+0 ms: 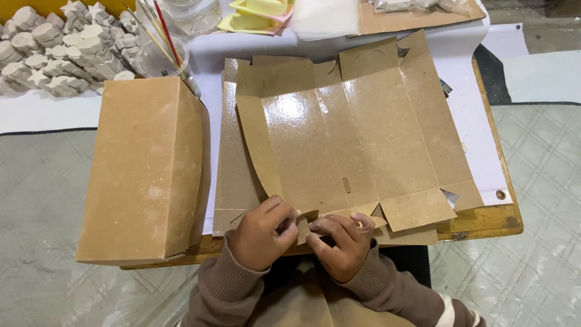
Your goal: The person folds a flat cardboard sheet into a box shape by hand, aligning and tucking the side flaps and tabs to form the sides and bottom. The person then lifts and rotates the partially formed box to continue folding the remaining edges into place.
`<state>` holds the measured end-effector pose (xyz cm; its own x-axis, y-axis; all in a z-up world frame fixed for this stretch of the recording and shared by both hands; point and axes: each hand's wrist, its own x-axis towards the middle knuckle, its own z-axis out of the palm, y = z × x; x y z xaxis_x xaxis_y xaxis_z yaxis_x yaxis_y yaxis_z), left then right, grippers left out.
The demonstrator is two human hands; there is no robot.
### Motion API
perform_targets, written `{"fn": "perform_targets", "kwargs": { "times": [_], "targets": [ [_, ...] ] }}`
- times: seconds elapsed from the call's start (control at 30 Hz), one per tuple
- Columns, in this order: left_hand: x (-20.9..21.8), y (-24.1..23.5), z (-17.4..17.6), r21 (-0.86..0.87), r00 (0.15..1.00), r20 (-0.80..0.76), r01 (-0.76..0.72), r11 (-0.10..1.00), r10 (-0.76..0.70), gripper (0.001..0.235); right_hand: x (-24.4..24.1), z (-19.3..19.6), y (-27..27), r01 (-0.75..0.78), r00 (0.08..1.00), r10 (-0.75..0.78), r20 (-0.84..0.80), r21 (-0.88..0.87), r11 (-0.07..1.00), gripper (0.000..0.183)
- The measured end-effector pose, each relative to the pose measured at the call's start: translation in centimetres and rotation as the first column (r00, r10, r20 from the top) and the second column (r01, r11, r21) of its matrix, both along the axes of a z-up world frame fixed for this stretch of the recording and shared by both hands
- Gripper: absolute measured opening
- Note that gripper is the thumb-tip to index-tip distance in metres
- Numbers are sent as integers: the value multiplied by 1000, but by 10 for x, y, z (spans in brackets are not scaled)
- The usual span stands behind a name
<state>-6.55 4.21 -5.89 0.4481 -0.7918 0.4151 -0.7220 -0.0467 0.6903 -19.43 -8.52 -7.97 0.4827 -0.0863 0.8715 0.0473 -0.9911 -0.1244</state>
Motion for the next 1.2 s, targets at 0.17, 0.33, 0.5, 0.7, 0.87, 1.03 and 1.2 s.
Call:
{"fn": "perform_targets", "kwargs": {
  "times": [0.17,0.33,0.5,0.7,0.87,1.03,1.2],
  "targets": [
    [-4,3,1,91,1000,24,4,996,-6,16,-3,-6,-2,-5,1000,5,1,6,1000,22],
    [-4,3,2,103,999,30,-16,995,13,9,-3,-11,-3,8,1000,-8,10,10,1000,21],
    [-1,3,3,58,998,1,65,996,-65,10,-8,-22,-4,14,1000,-14,0,57,998,20],
    [6,-3,8,20,994,-45,103,994,-102,14,-5,-14,-4,51,998,-47,-45,99,994,15],
    [8,-4,8,29,993,-25,113,993,-112,15,-3,-12,-4,57,998,-52,-39,124,991,16],
    [10,-1,2,16,990,-26,142,990,-141,17,-5,-18,-4,54,998,-51,-26,128,990,15],
    [12,-2,-2,-17,989,75,131,991,-129,18,-4,-18,-5,42,999,-41,-8,119,992,13]
  ]
}}
